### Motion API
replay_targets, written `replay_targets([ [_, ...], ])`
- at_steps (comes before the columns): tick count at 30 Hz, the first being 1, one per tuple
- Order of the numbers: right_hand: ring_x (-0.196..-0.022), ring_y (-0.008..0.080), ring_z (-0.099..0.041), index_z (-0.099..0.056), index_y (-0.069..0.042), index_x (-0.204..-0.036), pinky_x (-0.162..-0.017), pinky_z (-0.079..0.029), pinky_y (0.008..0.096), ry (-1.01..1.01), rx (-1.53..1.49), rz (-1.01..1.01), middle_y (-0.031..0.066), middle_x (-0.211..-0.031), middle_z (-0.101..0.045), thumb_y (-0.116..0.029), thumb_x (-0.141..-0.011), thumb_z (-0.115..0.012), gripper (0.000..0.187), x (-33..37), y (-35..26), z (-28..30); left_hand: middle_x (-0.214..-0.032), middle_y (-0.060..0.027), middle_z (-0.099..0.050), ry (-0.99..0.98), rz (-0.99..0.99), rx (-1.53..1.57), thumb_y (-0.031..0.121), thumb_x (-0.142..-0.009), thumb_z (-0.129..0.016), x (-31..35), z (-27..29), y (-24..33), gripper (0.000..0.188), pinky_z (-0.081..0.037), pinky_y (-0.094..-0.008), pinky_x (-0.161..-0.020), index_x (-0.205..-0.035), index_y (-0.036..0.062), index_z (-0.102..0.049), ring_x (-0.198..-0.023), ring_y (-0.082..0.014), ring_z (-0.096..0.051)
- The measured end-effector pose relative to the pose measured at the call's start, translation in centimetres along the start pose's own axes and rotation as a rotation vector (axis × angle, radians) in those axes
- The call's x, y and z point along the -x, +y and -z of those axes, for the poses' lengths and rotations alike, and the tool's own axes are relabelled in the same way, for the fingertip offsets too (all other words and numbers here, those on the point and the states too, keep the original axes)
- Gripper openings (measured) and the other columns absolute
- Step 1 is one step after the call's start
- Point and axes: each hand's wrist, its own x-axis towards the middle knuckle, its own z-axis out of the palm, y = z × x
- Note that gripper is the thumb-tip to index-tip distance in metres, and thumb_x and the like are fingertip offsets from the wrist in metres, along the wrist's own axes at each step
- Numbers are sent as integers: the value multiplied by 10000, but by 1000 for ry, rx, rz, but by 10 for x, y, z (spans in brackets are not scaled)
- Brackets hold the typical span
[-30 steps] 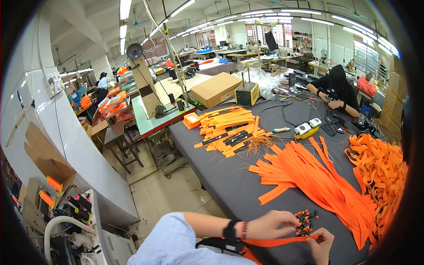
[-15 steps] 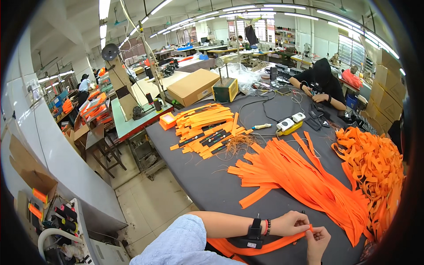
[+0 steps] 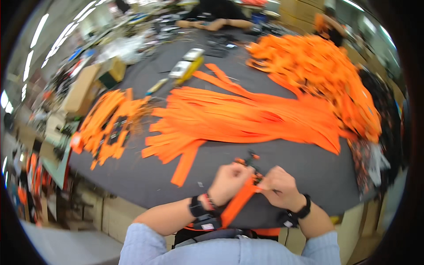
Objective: The recorder is attaching plastic breakaway clips and components to orange fabric straps at a workshop table.
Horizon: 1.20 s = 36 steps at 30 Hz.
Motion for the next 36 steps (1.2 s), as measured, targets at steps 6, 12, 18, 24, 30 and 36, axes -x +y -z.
replay_targets([
  [6,-684,157,-618,-641,-4,-851,-645,-482,267,266,-205,-354,83,-770,-650,-31,-812,-712,85,9,8,14,-917,-63,-688,-270,174,441,197,-951,-597,-1,1,29,249,-519,-205,-715,-1020,-37,-646,-793,-86,-640],
  [12,-694,117,-605,-647,-1,-891,-656,-487,262,222,-266,-532,61,-756,-642,-86,-863,-675,94,10,19,12,-947,-64,-684,-230,157,386,53,-888,-660,-4,5,18,214,-513,-208,-759,-1070,-56,-636,-838,-83,-634],
  [18,-696,184,-606,-636,-30,-954,-637,-479,304,-229,-105,-570,70,-822,-624,-101,-803,-719,187,13,25,28,-882,-47,-643,-148,253,539,135,-954,-553,-10,12,17,142,-547,-272,-695,-1029,14,-565,-754,-111,-627],
  [24,-792,295,-619,-608,-49,-900,-702,-483,371,-389,1,-520,104,-912,-592,-69,-777,-716,165,14,23,29,-871,-46,-627,-82,221,508,165,-964,-549,-12,10,19,139,-557,-279,-671,-1021,39,-534,-735,-118,-634],
  [30,-787,240,-620,-590,-20,-895,-703,-494,334,-301,-81,-532,95,-889,-600,25,-782,-677,150,10,25,32,-890,-56,-628,-98,129,335,143,-957,-567,-14,9,14,154,-558,-264,-673,-1026,10,-532,-760,-121,-646],
  [36,-848,127,-616,-626,-9,-932,-789,-507,252,12,-509,-575,55,-920,-621,64,-822,-634,132,9,23,27,-1011,-93,-627,-89,-99,239,6,-927,-565,-9,1,8,196,-549,-245,-757,-1105,-65,-524,-849,-115,-647],
])
